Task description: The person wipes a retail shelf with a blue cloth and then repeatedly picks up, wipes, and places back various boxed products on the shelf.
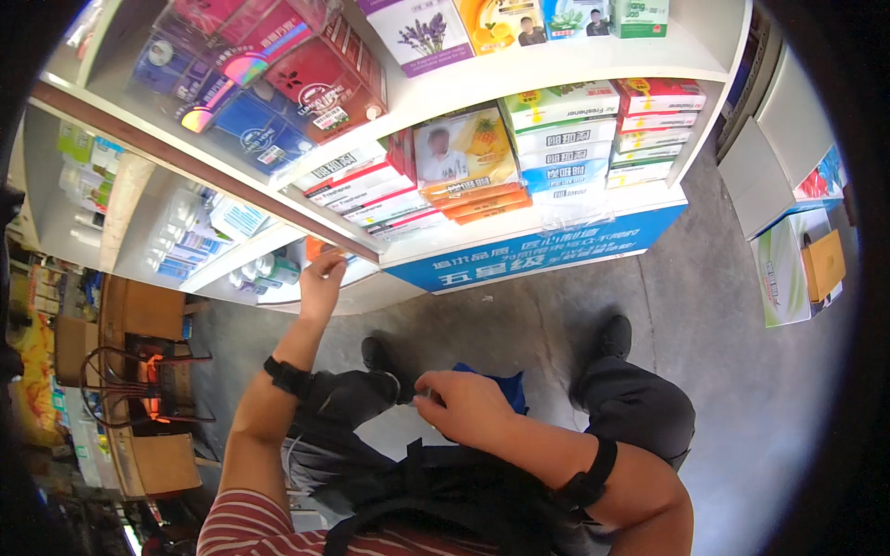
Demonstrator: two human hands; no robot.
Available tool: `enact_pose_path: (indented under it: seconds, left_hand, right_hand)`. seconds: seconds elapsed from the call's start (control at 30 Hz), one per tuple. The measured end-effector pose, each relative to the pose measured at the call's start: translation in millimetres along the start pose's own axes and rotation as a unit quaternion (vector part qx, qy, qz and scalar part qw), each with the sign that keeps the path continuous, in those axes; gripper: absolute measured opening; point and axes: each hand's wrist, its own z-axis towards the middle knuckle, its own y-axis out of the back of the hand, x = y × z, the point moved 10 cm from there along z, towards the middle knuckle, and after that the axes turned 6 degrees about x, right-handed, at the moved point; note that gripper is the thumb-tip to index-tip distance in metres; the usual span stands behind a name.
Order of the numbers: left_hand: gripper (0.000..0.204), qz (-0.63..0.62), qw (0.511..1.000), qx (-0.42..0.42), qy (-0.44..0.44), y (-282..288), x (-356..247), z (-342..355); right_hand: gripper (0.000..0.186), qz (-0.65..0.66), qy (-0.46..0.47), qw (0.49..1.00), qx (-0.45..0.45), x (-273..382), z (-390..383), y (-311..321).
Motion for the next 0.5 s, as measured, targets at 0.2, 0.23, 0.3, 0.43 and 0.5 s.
enact_pose_path:
  seconds: [0.2,0.23,0.3,0.43,0.5]
  left_hand:
    - [0.05,0.119,0.961,-0.083,-0.237,29,-173,-15]
    - [0.056,0.139,0.954,-0.115,-0.241,30,-187,-14]
    - [0.077,0.144,0.963,-0.106,-0.199,17,-194,-7]
    - [0.088,0.189,0.948,-0.155,-0.205,-4,-208,5]
    - [0.089,0.222,0.942,-0.165,-0.189,-14,-210,10]
  right_hand:
    - [0.024,-0.009,0.015,1.0,-0.018,-1,-8,1]
    - [0.024,-0.014,0.017,0.999,-0.024,0,-9,3]
    - [0.024,-0.02,0.024,0.999,-0.033,2,-12,7]
    - [0.024,-0.017,0.03,0.999,-0.041,3,-16,14]
    - [0.025,-0.017,0.03,0.999,-0.041,3,-18,15]
